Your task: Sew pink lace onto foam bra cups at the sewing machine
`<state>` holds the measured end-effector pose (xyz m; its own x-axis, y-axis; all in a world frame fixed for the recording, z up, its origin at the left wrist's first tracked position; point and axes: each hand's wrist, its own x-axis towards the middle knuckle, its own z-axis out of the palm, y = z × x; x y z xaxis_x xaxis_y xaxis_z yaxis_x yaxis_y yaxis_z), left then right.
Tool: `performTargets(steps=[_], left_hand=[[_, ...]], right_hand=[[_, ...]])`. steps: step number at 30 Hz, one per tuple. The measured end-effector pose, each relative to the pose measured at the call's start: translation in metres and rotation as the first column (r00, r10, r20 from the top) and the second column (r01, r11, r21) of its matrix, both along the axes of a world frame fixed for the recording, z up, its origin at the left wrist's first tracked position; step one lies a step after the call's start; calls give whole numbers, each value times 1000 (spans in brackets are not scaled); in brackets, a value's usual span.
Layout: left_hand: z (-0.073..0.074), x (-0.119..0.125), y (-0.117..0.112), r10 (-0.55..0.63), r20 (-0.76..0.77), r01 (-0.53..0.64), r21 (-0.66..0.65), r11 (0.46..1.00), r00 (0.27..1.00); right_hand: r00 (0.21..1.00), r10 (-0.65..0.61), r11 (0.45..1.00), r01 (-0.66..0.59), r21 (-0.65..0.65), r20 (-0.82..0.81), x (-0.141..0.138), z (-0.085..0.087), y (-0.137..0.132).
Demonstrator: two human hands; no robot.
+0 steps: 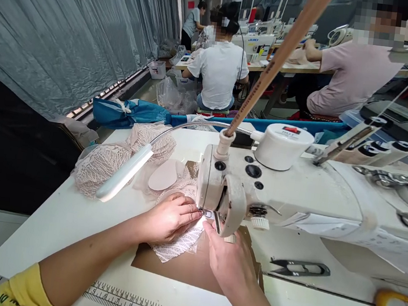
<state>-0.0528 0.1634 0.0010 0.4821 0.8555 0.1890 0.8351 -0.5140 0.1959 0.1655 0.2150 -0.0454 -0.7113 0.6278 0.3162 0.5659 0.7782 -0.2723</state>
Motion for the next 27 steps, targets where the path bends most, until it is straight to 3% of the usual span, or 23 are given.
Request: performTargets(steps=[7,13,22,27], left_hand=[[0,-2,2,69,0,-68,42,997,998],[-2,-3,0,127,-13,-125,77,989,992],[-3,-5,-8,-73,0,73,37,997,997],[-1,-4,-9,-103,26,103,0,995,994]], right_hand=[[997,73,996,-75,55,26,-6,15,5],[999,13,998,-15,54,31,-5,13,2],[998,63,997,-63,53,13,1,11,2],[996,91,994,-91,55,-2,-1,15,2]])
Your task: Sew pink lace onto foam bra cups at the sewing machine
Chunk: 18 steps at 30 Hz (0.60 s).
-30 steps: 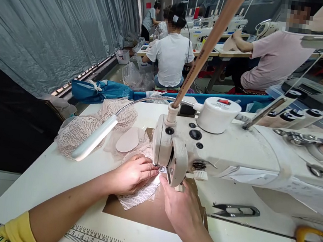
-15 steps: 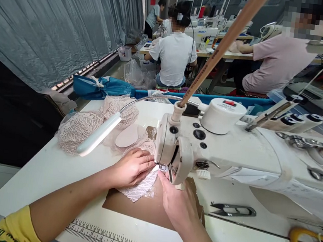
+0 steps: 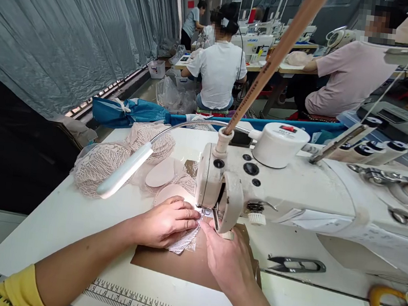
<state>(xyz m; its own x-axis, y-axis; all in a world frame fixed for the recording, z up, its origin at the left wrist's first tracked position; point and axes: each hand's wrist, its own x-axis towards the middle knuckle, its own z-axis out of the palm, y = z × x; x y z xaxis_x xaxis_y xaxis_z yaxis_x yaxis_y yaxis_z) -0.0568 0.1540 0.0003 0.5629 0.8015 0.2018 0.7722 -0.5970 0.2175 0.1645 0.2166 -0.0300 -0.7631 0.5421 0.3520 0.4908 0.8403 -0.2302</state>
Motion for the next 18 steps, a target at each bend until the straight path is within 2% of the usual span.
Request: performTargets(steps=[5,12,18], left_hand=[[0,4,1,57,16,-56,-5,998,998],[-9,10,4,160,-6,-160,-5,987,987],[-7,9,6,169,-67,-171,-20,985,983]], right_hand=[[999,30,1000,-30,0,-32,-3,7,0],[999,34,999,-33,40,-35,-4,8,-1],[998,59,993,-59,104,3,-5,8,-1]])
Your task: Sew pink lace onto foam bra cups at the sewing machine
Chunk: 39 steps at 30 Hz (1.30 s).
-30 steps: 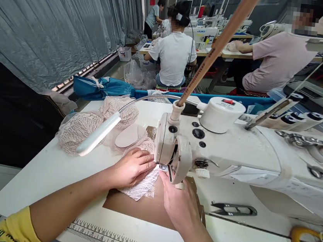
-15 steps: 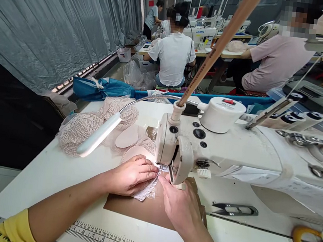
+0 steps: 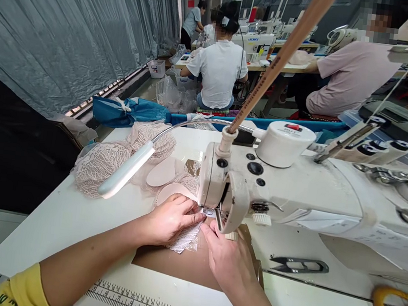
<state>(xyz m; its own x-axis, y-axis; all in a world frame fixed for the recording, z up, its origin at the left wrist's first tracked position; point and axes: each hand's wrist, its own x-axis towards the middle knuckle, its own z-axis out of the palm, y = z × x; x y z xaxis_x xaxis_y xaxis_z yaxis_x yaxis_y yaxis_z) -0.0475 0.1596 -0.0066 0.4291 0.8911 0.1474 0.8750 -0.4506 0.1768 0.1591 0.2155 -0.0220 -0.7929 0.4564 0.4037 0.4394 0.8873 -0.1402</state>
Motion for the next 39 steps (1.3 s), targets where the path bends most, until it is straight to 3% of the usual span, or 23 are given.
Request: performTargets(steps=[11,23,31,39], left_hand=[[1,0,0,18,-47,-20,-36,999,999],[-2,2,-5,35,45,-36,18,999,998],[3,-7,-13,-61,62,60,18,998,996],[9,-10,-12,-179,85,179,15,984,980]], right_hand=[[998,-16,1000,15,20,68,2,0,-1],[994,-77,996,73,43,80,0,-3,-2],[992,-123,992,125,-35,41,10,-8,1],[998,59,989,-63,-132,-29,15,-2,-4]])
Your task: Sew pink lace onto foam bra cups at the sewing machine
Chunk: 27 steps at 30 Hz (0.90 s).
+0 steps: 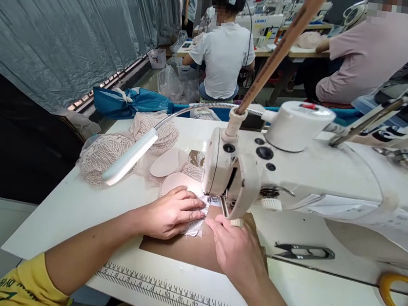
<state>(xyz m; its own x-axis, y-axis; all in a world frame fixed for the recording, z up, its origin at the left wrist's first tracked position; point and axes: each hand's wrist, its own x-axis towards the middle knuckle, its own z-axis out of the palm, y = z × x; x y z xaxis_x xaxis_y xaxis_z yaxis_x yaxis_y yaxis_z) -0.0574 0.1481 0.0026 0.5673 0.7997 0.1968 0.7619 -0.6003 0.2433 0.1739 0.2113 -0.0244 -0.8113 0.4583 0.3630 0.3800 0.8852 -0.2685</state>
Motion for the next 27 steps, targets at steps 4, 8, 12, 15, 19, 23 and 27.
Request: performTargets(steps=[4,8,12,15,19,23,27], left_hand=[[-1,-1,0,-23,40,23,-2,1000,999],[-2,-2,0,-31,47,31,4,1000,998],[-2,-2,-1,-29,40,29,2,1000,999],[-1,-1,-1,-30,45,30,-8,1000,999],[-3,-1,-1,-29,63,30,-19,999,998],[-7,-2,-1,-35,73,37,-29,999,997],[-7,-2,-1,-44,92,47,-32,998,995]], right_hand=[[996,90,991,-89,-101,10,1,7,-6],[987,162,976,-162,-143,-8,0,13,-10],[983,184,969,-182,-168,-7,-1,13,-11],[983,183,968,-184,-173,-22,-1,10,-11],[982,189,967,-191,-166,-33,0,6,-11],[981,192,971,-190,-145,0,-1,7,-12],[980,198,976,-195,-96,24,-3,9,-12]])
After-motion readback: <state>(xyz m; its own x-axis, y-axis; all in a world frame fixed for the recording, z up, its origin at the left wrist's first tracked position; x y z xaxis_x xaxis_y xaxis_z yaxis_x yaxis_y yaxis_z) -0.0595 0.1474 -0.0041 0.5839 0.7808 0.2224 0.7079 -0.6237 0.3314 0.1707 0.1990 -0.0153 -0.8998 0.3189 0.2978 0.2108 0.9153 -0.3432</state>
